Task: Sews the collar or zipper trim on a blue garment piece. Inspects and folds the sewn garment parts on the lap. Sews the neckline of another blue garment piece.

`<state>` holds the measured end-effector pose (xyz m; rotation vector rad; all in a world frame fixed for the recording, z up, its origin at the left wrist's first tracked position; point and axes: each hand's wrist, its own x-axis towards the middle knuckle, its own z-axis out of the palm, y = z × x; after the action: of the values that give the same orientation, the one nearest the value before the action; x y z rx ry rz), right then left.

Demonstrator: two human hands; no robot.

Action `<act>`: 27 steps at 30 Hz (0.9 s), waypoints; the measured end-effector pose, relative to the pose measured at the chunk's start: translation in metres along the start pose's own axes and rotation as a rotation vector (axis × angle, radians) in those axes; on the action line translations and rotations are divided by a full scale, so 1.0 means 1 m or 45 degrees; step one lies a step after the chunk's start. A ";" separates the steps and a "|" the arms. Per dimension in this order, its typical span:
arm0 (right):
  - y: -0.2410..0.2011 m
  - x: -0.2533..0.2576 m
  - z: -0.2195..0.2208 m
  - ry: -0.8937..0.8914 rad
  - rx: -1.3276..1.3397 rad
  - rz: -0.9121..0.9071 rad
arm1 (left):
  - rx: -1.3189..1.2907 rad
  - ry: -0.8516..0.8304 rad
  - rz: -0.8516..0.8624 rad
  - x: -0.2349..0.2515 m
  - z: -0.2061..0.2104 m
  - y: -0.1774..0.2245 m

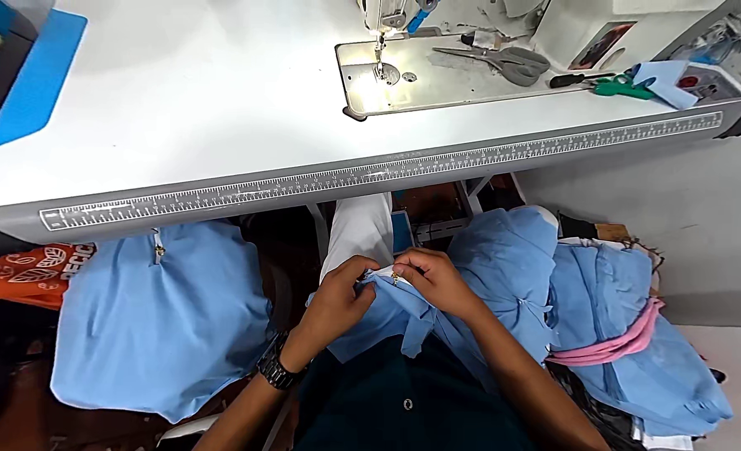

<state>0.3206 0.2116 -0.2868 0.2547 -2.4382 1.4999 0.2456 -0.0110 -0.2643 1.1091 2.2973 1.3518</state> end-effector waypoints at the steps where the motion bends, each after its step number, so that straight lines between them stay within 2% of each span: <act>1: -0.001 0.001 0.000 -0.001 0.003 -0.006 | -0.047 0.000 -0.017 0.000 -0.001 0.000; 4: -0.001 0.002 -0.001 -0.003 0.010 -0.036 | -0.136 -0.028 -0.016 0.001 -0.006 -0.001; 9: -0.008 0.002 -0.002 -0.010 -0.019 -0.047 | -0.089 0.083 0.043 0.001 -0.004 -0.002; 16: -0.024 -0.003 -0.003 0.017 -0.273 -0.188 | -0.159 0.156 -0.010 0.003 0.001 0.004; 19: -0.028 0.000 -0.005 0.023 -0.362 -0.227 | -0.176 0.189 0.030 0.003 0.002 0.004; 22: -0.035 0.000 -0.001 0.143 -0.501 -0.252 | -0.162 0.271 0.031 0.002 0.005 0.005; 25: -0.044 -0.006 0.016 0.326 -0.488 -0.259 | -0.180 0.336 -0.053 0.001 0.006 0.007; 27: -0.046 -0.011 0.030 0.307 -0.495 -0.207 | -0.260 0.309 -0.145 0.001 0.004 0.008</act>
<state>0.3402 0.1647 -0.2641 0.1752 -2.3836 0.9077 0.2508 -0.0054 -0.2599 0.7770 2.2764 1.7108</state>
